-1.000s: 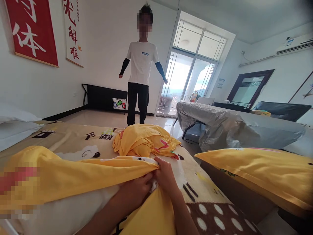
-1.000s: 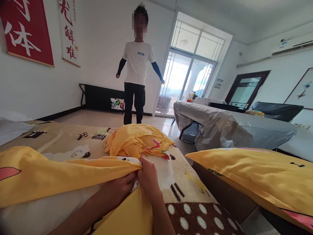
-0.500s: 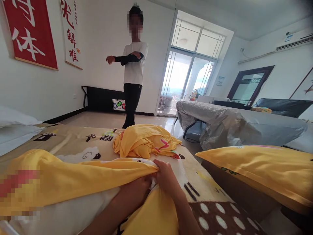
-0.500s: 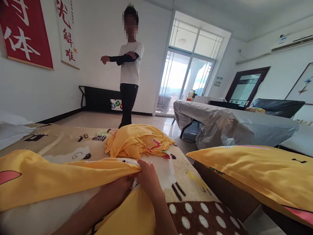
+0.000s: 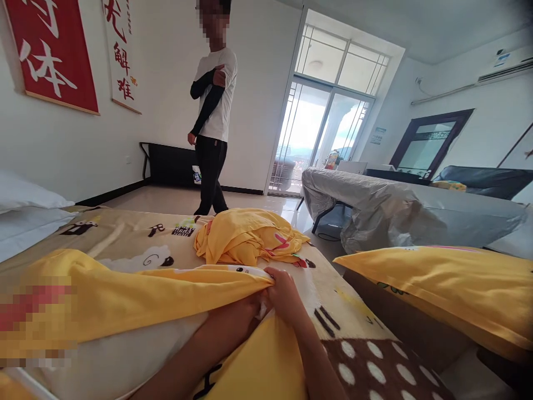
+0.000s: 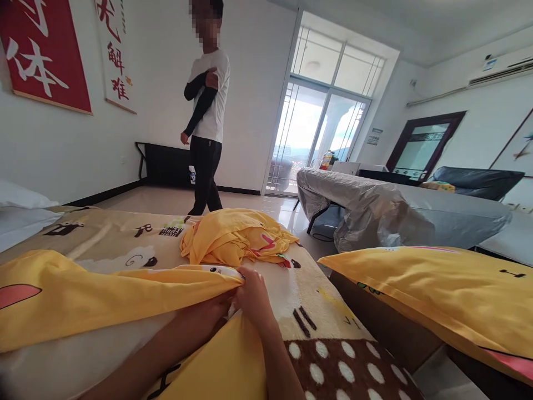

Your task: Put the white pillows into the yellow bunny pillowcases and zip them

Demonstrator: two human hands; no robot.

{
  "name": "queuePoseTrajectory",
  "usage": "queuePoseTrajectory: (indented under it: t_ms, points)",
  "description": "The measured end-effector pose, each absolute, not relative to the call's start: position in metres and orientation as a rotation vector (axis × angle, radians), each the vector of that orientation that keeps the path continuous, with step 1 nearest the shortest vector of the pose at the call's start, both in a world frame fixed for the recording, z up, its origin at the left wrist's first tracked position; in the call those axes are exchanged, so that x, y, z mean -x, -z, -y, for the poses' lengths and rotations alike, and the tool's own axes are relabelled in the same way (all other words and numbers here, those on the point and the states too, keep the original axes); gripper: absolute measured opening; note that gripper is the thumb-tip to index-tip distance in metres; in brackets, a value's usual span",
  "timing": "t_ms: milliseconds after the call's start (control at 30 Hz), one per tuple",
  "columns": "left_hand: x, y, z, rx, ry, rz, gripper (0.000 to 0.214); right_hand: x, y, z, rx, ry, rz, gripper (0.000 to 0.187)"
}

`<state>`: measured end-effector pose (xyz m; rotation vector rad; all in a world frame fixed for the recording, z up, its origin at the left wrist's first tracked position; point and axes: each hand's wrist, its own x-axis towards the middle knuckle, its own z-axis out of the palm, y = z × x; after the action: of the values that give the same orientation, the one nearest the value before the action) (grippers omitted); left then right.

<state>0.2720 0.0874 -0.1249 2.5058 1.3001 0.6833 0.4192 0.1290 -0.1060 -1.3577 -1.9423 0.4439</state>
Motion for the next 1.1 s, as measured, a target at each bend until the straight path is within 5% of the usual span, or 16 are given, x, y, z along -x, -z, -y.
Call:
queuePoseTrajectory:
  t_ms: [300,600,933,1100]
  points:
    - [-0.27,0.13,-0.092,-2.54,-0.591,-1.271,0.055,-0.421,0.106,-0.131,1.337,-0.289,1.978,0.038]
    - [-0.273,0.113,-0.083,-2.486,-0.468,-1.419,0.048,-0.417,0.103,-0.127,1.225,-0.595,1.902,0.036]
    - [-0.258,0.151,-0.094,-3.001,-1.048,-1.221,0.039,-0.421,0.108,-0.135,1.184,-0.422,1.912,0.024]
    - [-0.256,0.145,-0.083,-2.662,-1.22,-0.903,0.026,-0.424,0.108,-0.135,1.156,-0.435,1.891,0.026]
